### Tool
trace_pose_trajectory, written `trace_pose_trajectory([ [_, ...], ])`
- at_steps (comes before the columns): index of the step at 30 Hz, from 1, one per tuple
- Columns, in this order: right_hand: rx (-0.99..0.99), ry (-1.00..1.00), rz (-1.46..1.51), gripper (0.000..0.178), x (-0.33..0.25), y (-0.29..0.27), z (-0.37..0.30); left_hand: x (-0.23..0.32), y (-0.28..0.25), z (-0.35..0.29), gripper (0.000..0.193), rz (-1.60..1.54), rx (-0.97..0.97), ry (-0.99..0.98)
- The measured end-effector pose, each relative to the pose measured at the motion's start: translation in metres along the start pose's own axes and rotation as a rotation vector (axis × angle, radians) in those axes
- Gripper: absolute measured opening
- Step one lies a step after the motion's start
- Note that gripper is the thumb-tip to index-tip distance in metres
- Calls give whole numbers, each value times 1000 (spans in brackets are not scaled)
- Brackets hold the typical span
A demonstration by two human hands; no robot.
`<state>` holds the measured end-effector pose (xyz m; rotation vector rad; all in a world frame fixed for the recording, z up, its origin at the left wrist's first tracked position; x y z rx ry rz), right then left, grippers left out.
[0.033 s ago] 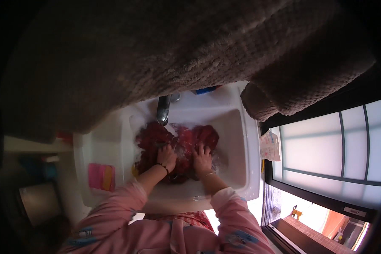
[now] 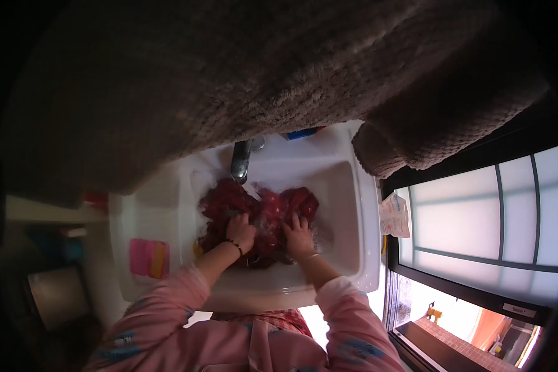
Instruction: The person washes red and yellow pieces of cloth in a sink by hand, scrubbing them together in soapy water and wringing them out one at a time.
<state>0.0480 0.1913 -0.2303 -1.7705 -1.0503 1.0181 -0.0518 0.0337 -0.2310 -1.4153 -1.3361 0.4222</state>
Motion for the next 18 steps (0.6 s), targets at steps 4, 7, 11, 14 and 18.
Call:
trace_pose_trajectory([
  [4,46,7,393,26,51,-55,-24,-7,-75,-24,16,-309,80,211],
  [7,29,-3,957,24,61,-120,-26,2,-132,-39,19,-443,158,403],
  [11,111,-188,1235,24,7,-276,-44,2,-224,-26,27,-1052,6,389],
  [14,300,-328,1467,21,0,-337,-66,47,-275,-49,32,-1433,-181,490],
  [18,619,-444,1290,20,14,-348,-87,36,-254,-64,42,-1622,-209,492],
])
Point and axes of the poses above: each hand's wrist, its own z-axis towards the middle knuckle, its own y-axis out of the palm, x = y × z, the point moved 8 cm from there along z, towards the middle knuckle, and after that the axes turned 8 degrees about -x, right-handed, at the moved point
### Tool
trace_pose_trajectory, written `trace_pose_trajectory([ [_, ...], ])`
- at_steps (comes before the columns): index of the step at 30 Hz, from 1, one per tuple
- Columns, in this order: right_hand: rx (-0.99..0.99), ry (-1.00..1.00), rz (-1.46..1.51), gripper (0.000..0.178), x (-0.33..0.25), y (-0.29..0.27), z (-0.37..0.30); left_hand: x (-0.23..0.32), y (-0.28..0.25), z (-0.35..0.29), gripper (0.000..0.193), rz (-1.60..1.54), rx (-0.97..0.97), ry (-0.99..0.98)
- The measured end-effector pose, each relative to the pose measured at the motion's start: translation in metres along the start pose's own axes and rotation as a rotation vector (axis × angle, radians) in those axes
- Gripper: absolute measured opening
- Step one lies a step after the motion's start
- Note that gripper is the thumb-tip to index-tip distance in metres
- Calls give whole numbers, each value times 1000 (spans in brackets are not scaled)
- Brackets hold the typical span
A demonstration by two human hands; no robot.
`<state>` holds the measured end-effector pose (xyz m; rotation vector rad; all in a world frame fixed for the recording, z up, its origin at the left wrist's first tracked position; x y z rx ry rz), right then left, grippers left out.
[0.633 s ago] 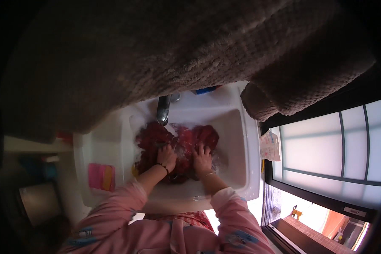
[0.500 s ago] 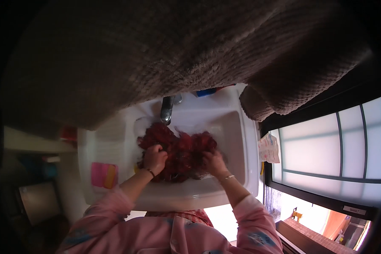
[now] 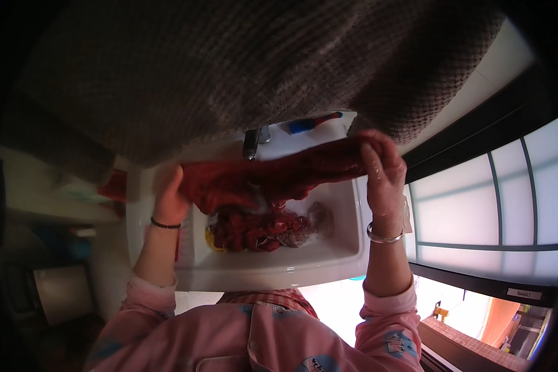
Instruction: The person washes red and yellow pieces of cloth in a sink by hand, scrubbing them together in soapy water and wringing them out one at a time.
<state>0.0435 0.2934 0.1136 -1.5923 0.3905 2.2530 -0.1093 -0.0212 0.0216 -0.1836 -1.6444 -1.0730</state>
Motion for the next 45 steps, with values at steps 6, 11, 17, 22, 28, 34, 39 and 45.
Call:
trace_pose_trajectory([
  [6,-401,573,-715,16,195,-9,-70,-173,-116,-54,41,1561,-194,-747],
  [11,-494,642,-1118,25,237,-10,-86,-131,-101,-7,27,1703,94,-516],
  [17,-846,814,-1342,39,262,5,-55,-116,-111,40,32,1330,387,-403],
  [22,-99,647,-1419,54,317,19,-71,-195,-116,30,23,1967,644,-110],
  [28,-640,508,-1316,55,343,75,-143,-268,-116,25,28,1827,-225,-591],
  [34,-435,423,-1287,43,336,41,-93,-233,-165,38,25,1660,331,-698],
  [39,-800,422,-1389,36,343,84,-140,-242,-105,24,20,1935,75,-335],
  [45,-718,768,-1135,26,238,24,-114,-122,-76,8,24,1088,-48,-456],
])
Point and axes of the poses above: each hand's wrist, its own z-axis towards the middle knuckle, its own y-axis out of the palm, x = y × z, the point moved 8 cm from there along z, towards the middle knuckle, and after that the axes turned 8 degrees about -x, right-handed, at the moved point
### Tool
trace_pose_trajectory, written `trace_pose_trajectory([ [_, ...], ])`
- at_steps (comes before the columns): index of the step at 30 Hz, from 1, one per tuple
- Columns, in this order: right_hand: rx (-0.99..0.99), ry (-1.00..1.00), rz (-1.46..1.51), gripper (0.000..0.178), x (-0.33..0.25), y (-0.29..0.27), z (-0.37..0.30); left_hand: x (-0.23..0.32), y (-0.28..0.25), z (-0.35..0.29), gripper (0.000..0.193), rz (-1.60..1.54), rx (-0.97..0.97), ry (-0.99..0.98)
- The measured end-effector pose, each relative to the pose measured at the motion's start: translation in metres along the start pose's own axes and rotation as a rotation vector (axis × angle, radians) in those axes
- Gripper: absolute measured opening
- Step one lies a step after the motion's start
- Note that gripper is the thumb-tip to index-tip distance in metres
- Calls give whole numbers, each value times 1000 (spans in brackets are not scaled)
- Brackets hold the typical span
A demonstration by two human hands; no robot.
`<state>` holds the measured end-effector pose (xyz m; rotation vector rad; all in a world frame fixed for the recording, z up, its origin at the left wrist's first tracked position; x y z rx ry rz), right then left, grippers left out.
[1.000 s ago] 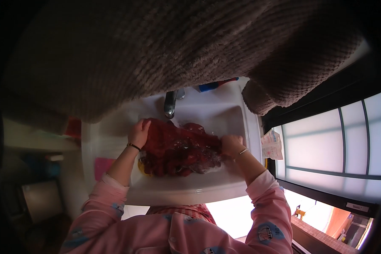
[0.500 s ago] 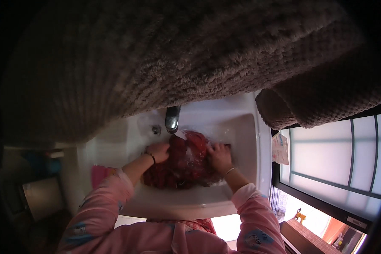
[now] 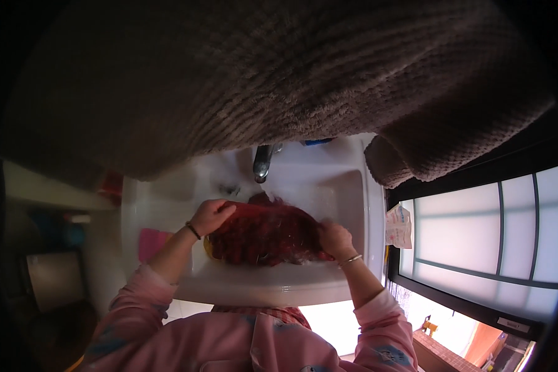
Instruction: The person washes red and yellow pieces of cloth in a sink by hand, scrubbing them together in soapy water and wringing them out one at a time.
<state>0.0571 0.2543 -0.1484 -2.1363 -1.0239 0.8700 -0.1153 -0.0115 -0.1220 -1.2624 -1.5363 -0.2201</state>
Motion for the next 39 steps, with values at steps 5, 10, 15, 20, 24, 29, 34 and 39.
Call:
trace_pose_trajectory([
  [5,204,-417,362,23,-65,-97,-59,98,4,-34,25,-458,-82,267],
  [10,168,-645,785,42,-158,-174,-132,200,-14,-59,42,-833,-162,492],
  [15,600,-739,337,53,-185,-188,-139,241,-24,-79,63,-890,-179,715],
  [20,259,-504,313,32,-129,-107,-28,118,21,-12,44,-486,-142,278],
  [24,431,-270,211,38,-26,-31,74,-16,57,45,54,111,72,60],
  [29,430,12,18,60,-14,89,90,-30,85,49,62,615,350,-26],
  [34,53,-321,-66,39,-6,74,85,-51,81,50,59,457,-244,-332],
  [39,403,25,65,37,10,65,108,-69,78,49,61,543,-208,-361],
])
Point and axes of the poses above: each hand's wrist, its own z-axis towards the middle knuckle, its own y-axis out of the palm, x = y × z, the point moved 8 cm from there along z, towards the middle knuckle, and after that the axes turned 8 degrees about -x, right-handed, at the moved point
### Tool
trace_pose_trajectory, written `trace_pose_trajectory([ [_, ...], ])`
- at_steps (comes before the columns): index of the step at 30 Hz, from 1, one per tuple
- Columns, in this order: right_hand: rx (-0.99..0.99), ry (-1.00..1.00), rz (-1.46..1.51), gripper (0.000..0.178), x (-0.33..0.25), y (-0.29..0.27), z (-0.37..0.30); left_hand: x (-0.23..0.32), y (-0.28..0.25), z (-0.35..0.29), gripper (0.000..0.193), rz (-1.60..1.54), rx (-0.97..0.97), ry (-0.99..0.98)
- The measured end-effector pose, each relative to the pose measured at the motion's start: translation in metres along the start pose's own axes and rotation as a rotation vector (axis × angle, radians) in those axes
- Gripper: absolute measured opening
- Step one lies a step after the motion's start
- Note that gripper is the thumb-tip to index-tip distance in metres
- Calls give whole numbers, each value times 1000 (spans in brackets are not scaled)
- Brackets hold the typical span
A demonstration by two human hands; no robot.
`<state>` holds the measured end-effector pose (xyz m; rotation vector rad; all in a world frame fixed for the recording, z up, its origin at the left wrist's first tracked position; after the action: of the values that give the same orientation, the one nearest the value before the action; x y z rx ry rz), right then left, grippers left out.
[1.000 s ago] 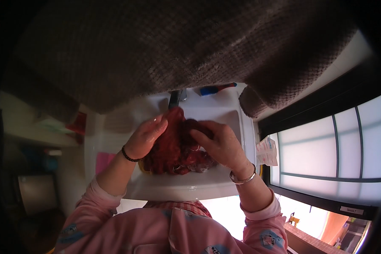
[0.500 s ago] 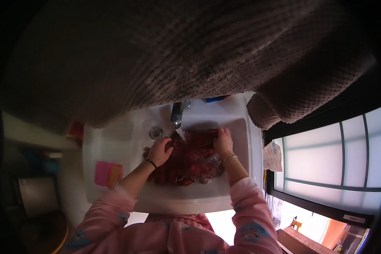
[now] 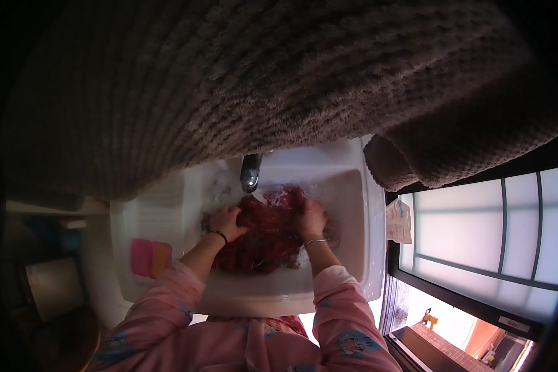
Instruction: The person washes red and yellow pieces of cloth in a sink by hand, scrubbing them together in soapy water and wringing them out one at a time.
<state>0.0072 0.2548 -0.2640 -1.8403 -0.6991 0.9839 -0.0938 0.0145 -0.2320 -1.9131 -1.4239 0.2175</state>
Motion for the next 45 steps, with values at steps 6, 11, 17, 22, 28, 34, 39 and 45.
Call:
trace_pose_trajectory([
  [6,-501,-206,273,37,-60,-44,-51,-19,13,-31,68,-53,241,176],
  [11,-370,-314,949,30,-131,-221,-76,-18,-2,-62,72,-53,317,152],
  [17,-185,-736,617,29,-180,-295,-104,-6,0,-61,50,31,-106,64],
  [22,24,-845,111,41,-135,-207,-58,-11,31,-58,46,98,5,146],
  [28,210,-104,2,43,-21,-16,-17,-8,32,-46,48,80,65,124],
  [34,-355,-345,-49,37,-41,-30,-19,-11,16,-66,35,71,383,186],
  [39,-133,-364,337,32,-88,-102,-43,44,-14,-99,24,-397,491,266],
  [45,-137,-599,316,31,-180,-212,-141,129,33,-122,61,-2208,-1109,697],
])
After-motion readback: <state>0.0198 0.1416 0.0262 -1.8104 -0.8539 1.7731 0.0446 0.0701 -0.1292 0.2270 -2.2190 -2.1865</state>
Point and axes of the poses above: each hand's wrist, its own z-axis towards the middle knuckle, its own y-axis out of the palm, x = y × z, the point moved 8 cm from there along z, towards the middle knuckle, and after that the axes turned 8 degrees about -x, right-handed, at the moved point
